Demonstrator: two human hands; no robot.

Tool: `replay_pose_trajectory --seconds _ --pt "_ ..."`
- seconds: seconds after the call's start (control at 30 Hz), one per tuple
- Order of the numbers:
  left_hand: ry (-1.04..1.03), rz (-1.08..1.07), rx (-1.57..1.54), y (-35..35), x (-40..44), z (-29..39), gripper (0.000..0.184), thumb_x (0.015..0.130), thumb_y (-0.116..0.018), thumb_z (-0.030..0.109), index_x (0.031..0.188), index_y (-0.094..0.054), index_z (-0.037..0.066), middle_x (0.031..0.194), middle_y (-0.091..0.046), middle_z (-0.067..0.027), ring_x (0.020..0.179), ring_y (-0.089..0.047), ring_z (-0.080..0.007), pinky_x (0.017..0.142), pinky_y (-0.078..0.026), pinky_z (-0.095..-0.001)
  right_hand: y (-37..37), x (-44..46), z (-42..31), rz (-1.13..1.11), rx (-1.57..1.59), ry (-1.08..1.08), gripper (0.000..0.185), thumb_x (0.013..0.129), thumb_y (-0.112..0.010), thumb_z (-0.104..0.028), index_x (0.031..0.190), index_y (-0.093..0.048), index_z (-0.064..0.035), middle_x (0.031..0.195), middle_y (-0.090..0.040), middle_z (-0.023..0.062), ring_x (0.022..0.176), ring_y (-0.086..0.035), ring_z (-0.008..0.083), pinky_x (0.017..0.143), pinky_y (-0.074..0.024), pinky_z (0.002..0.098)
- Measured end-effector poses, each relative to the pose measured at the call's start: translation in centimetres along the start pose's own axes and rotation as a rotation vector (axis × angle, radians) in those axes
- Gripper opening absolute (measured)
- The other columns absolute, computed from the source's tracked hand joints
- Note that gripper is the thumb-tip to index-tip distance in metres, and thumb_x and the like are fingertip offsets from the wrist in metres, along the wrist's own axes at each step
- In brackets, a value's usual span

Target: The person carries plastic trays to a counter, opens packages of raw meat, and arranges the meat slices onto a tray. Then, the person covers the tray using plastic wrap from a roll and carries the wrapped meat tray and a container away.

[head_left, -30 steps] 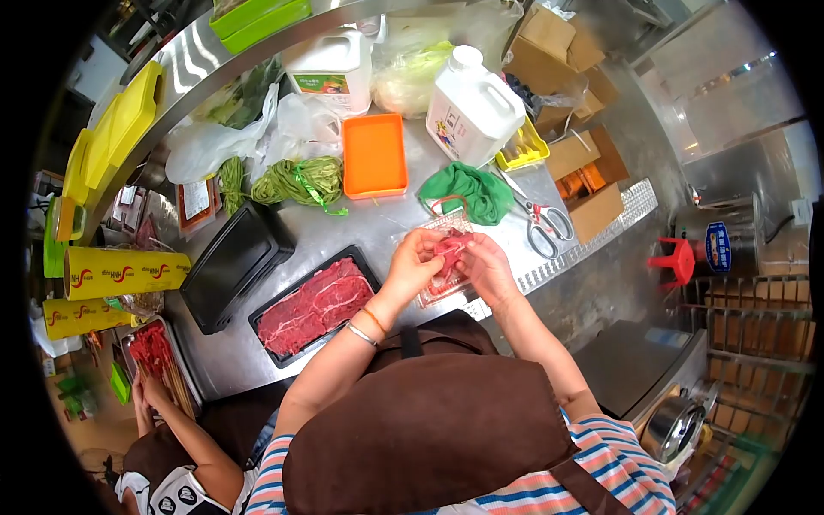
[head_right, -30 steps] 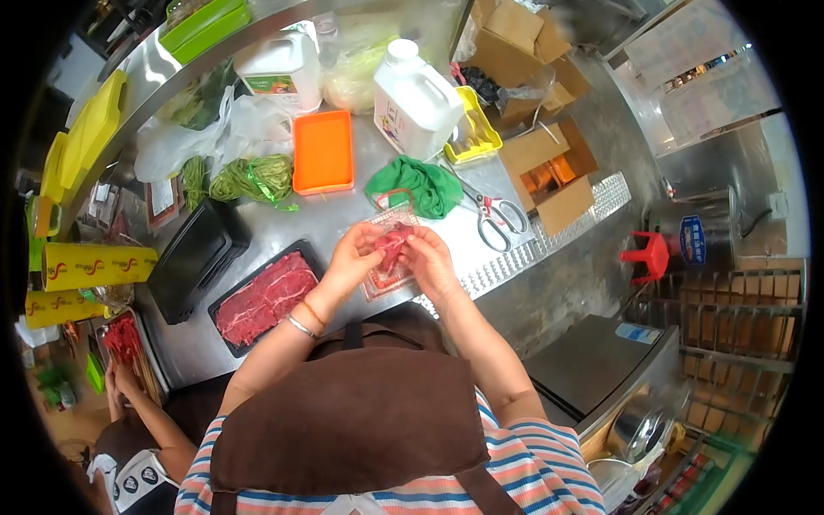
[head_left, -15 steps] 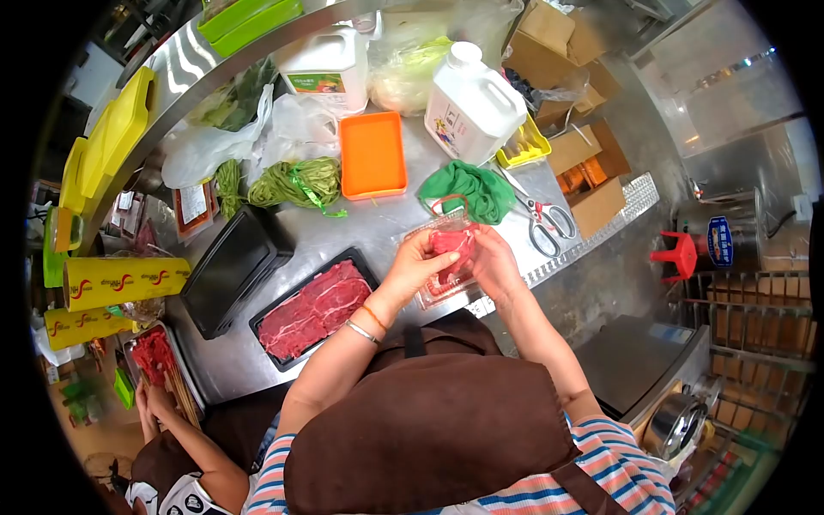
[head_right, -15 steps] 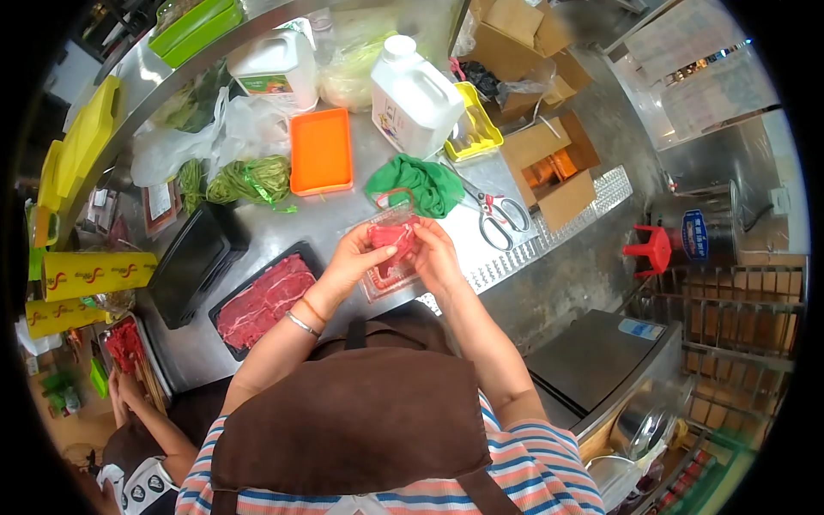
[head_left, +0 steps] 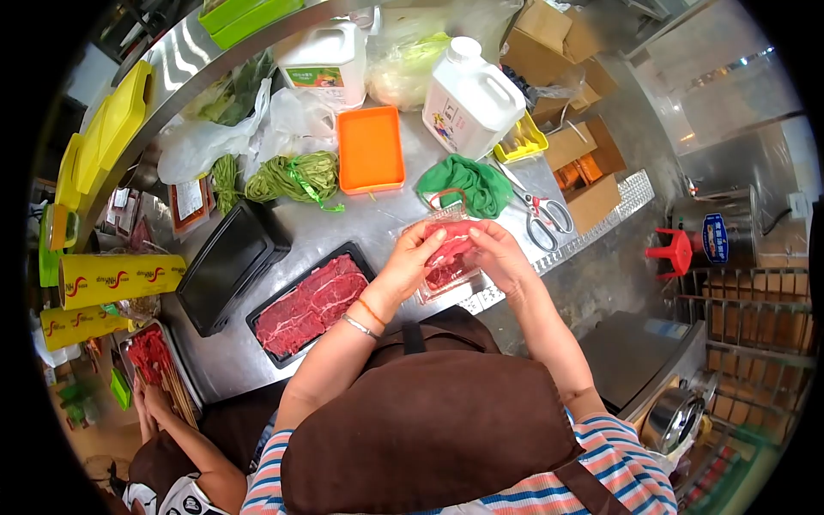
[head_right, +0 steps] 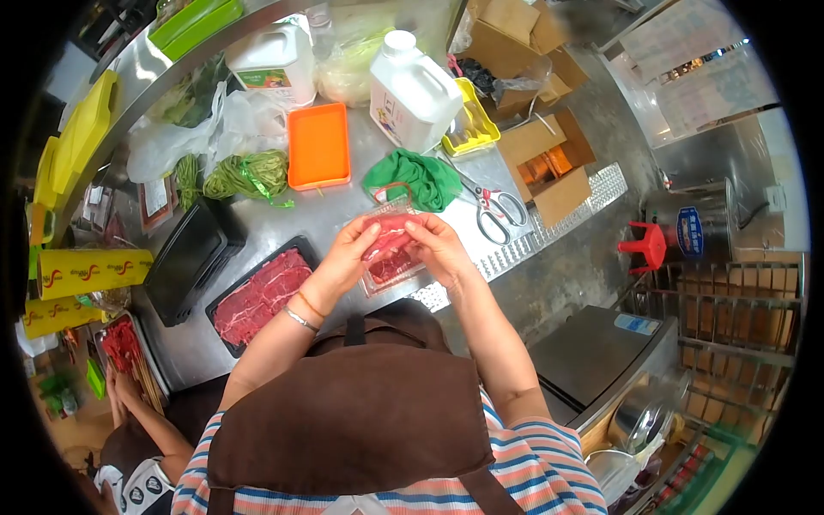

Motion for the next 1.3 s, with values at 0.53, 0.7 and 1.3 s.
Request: replay_pose_trajectory --seconds 0.53,0.7,1.3 --pt "-0.260 0.196 0.135 3.2 -2.7 1.0 0.020 0.092 -0.053 0.009 0.112 -0.055 0.010 0.089 -0.059 0.0014 0.070 -0.050 -0.0046 0.061 -0.042 -0.0173 -0.9 -1.7 -0.6 0.037 -0.131 0.264 0.030 0.086 -0.060 -0.008 0.115 -0.053 -0.0067 0.104 -0.060 0.0091 0.089 -0.060 0.0173 0.075 -0.0501 0.0288" --pt "-0.255 0.211 0.159 3.5 -5.8 1.9 0.019 0.088 -0.055 0.005 0.105 -0.064 0.005 0.093 -0.060 0.0027 0.079 -0.053 -0.0050 0.069 -0.045 -0.0188 -3.6 -2.2 -0.9 0.114 -0.304 0.257 0.025 0.084 -0.063 -0.001 0.109 -0.061 -0.0005 0.090 -0.060 0.0018 0.081 -0.055 0.0085 0.076 -0.0448 0.0216" --pt "-0.401 0.790 0.781 17.3 -29.1 9.8 0.046 0.073 -0.069 -0.002 0.117 -0.061 0.008 0.118 -0.054 -0.0072 0.079 -0.052 -0.0058 0.062 -0.044 -0.0178 -27.9 -1.3 11.5 -0.645 -1.119 0.455 0.042 0.071 -0.071 -0.005 0.111 -0.061 -0.0017 0.110 -0.058 0.0153 0.104 -0.056 0.0275 0.089 -0.0435 0.0321"
Point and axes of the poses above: each hand's wrist, its own x-axis towards the middle knuckle, its own y-axis out of the back of the hand, z = x × y, the point moved 10 cm from there along x, towards the middle knuckle
